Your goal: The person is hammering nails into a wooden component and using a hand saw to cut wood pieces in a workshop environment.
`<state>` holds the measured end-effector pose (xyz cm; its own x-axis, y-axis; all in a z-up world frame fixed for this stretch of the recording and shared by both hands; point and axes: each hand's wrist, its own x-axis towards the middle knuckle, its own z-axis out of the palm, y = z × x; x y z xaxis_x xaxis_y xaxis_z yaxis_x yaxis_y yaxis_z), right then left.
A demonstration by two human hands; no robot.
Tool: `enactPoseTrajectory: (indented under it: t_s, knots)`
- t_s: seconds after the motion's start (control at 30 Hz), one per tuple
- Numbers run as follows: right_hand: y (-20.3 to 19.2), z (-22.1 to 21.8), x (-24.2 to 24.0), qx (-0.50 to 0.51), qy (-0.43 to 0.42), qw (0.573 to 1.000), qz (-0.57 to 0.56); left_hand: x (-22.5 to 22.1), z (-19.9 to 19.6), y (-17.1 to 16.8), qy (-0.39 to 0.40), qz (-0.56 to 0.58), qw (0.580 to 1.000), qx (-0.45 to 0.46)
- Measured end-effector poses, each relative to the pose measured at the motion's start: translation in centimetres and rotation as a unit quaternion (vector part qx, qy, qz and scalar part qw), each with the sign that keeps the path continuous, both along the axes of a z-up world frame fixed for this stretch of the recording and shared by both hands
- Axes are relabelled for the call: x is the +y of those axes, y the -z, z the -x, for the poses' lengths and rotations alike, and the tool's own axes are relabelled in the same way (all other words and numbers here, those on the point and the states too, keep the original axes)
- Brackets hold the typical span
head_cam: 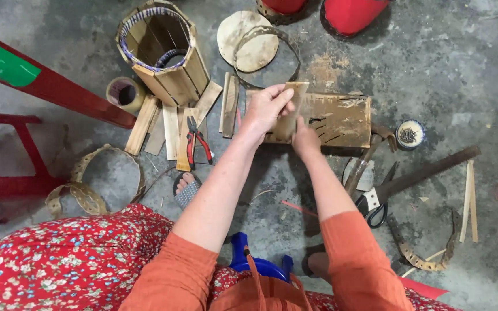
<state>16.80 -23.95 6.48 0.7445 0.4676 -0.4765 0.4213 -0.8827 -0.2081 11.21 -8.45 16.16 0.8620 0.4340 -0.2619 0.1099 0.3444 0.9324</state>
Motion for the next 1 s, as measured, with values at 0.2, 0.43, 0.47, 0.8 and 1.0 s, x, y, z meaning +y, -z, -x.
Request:
enactPoseTrajectory:
  t_s: [0.2,0.43,0.47,0.8,1.0]
  knots:
    - [-1.2,9.4,-3.7,-0.002,-0.057,0.997,-0.044,-1.2,0.1,-2.6,0.065,-0.286,0.945,0.144]
    - [7.1,12.3,-11.0,0.114,0.009,0.988,-0.104,-2.8,-2.7,1.9,0.155,-0.354,0.917,0.102]
    - [6.7,11.7,-11.3,0.194,0.144,0.940,-0.239,-3.0,-3.4,3.4,0.173,-0.371,0.904,0.121]
    - [1.5,5.2,-13.8,0.299,0.478,0.650,-0.510,-2.4,-6.7,14.7,0.144,-0.565,0.800,0.139]
    - [2.5,3.0,-13.2,0.269,0.455,0.624,-0.575,-7.0,-3.2,13.2,0.032,-0.542,0.839,-0.038]
